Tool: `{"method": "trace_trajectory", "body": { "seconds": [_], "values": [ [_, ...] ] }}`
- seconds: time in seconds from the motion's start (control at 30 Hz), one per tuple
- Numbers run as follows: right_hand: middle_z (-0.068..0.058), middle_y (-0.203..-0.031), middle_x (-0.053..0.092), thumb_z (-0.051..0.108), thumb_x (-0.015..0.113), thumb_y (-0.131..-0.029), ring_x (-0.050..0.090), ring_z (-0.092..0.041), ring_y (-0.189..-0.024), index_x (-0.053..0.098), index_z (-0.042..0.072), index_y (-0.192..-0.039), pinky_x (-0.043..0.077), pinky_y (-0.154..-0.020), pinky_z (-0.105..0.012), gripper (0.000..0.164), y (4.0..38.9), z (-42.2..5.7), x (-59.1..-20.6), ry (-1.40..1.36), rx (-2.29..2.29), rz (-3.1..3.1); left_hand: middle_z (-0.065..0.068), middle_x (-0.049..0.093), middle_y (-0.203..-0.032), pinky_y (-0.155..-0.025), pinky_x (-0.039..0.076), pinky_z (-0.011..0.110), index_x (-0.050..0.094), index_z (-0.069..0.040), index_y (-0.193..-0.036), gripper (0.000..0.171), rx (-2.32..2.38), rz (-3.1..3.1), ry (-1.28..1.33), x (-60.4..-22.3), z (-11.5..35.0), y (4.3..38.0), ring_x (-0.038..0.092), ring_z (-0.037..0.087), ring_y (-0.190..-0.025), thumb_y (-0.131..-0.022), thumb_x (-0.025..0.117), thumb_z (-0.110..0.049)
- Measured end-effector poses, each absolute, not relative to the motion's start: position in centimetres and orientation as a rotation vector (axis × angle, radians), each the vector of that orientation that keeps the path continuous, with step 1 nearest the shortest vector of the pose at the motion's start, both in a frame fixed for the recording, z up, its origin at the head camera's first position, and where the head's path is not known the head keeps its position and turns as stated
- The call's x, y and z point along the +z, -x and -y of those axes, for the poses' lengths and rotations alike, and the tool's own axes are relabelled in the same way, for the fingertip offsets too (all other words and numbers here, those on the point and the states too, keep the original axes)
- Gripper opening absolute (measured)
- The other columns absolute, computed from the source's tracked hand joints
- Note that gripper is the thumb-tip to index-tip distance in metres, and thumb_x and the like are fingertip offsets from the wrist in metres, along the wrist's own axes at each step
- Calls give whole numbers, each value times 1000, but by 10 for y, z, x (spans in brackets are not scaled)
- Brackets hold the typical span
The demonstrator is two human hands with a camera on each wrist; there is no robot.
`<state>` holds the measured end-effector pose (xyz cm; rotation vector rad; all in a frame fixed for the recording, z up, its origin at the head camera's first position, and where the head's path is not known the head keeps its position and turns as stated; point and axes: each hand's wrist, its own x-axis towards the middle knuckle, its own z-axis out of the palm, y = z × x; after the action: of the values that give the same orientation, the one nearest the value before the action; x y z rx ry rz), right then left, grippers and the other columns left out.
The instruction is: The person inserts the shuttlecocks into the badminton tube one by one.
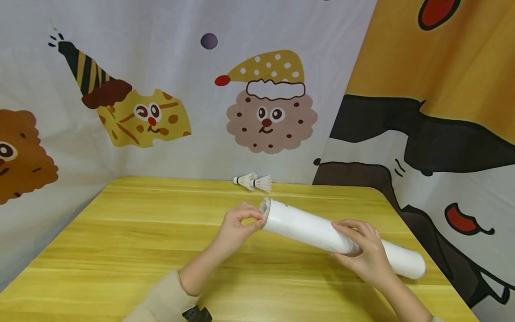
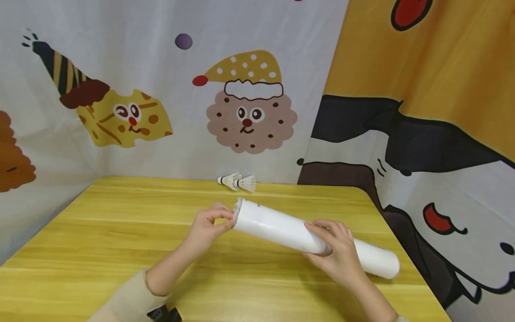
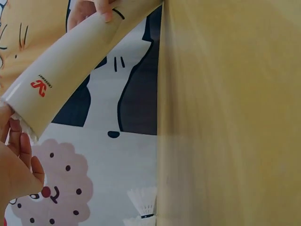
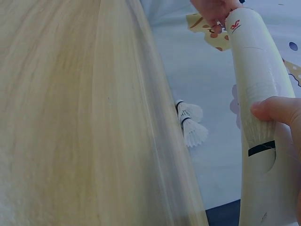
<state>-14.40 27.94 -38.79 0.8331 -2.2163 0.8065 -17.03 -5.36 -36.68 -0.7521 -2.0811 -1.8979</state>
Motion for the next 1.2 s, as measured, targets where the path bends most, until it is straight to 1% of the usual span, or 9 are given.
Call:
{"method": "trace_trajectory", "body": {
  "seconds": [0.23, 0.47, 0.53, 0.77, 0.97, 1.07, 1.2],
  "values": [
    [-6, -116, 61, 60, 65, -80, 47, -18, -109, 69, 13, -118, 25, -88, -30, 60, 143, -279, -388, -845, 790, 2198, 10, 67, -93, -89, 45, 44, 72, 4, -84, 8, -1952, 2154, 721, -368, 50, 174, 57, 22, -95, -79, 69, 10],
    [-7, -115, 60, 61, 66, -78, 46, -19, -109, 69, 12, -117, 25, -89, -30, 63, 142, -280, -389, -819, 804, 2247, 10, 68, -94, -88, 43, 53, 72, 5, -83, 10, -1980, 2182, 731, -367, 48, 176, 56, 21, -93, -78, 67, 12],
    [-7, -115, 60, 61, 66, -78, 46, -19, -109, 69, 13, -117, 25, -89, -30, 63, 142, -280, -389, -811, 801, 2257, 10, 68, -94, -87, 43, 54, 72, 5, -84, 11, -1983, 2190, 737, -367, 48, 177, 56, 20, -92, -78, 66, 12],
    [-7, -115, 60, 62, 66, -77, 46, -20, -109, 69, 14, -118, 25, -88, -31, 64, 143, -280, -390, -805, 781, 2268, 11, 68, -95, -82, 45, 49, 72, 6, -84, 10, -1959, 2237, 770, -369, 48, 181, 54, 19, -90, -79, 65, 11],
    [-7, -115, 60, 62, 66, -77, 47, -20, -107, 70, 14, -117, 25, -85, -31, 62, 144, -281, -393, -811, 769, 2258, 10, 69, -91, -80, 47, 42, 73, 5, -81, 10, -1926, 2282, 799, -370, 47, 184, 55, 17, -86, -80, 65, 11],
    [-7, -114, 60, 62, 65, -77, 47, -20, -107, 70, 14, -117, 25, -85, -31, 62, 144, -281, -394, -813, 760, 2260, 9, 69, -91, -79, 47, 39, 73, 4, -81, 11, -1924, 2300, 783, -371, 47, 185, 55, 17, -85, -79, 65, 11],
    [-7, -115, 60, 62, 66, -77, 47, -20, -108, 69, 14, -118, 25, -86, -31, 63, 145, -280, -394, -810, 761, 2271, 8, 68, -93, -78, 46, 39, 74, 3, -83, 12, -1935, 2312, 730, -370, 49, 184, 55, 18, -86, -80, 65, 11]
  ]
}}
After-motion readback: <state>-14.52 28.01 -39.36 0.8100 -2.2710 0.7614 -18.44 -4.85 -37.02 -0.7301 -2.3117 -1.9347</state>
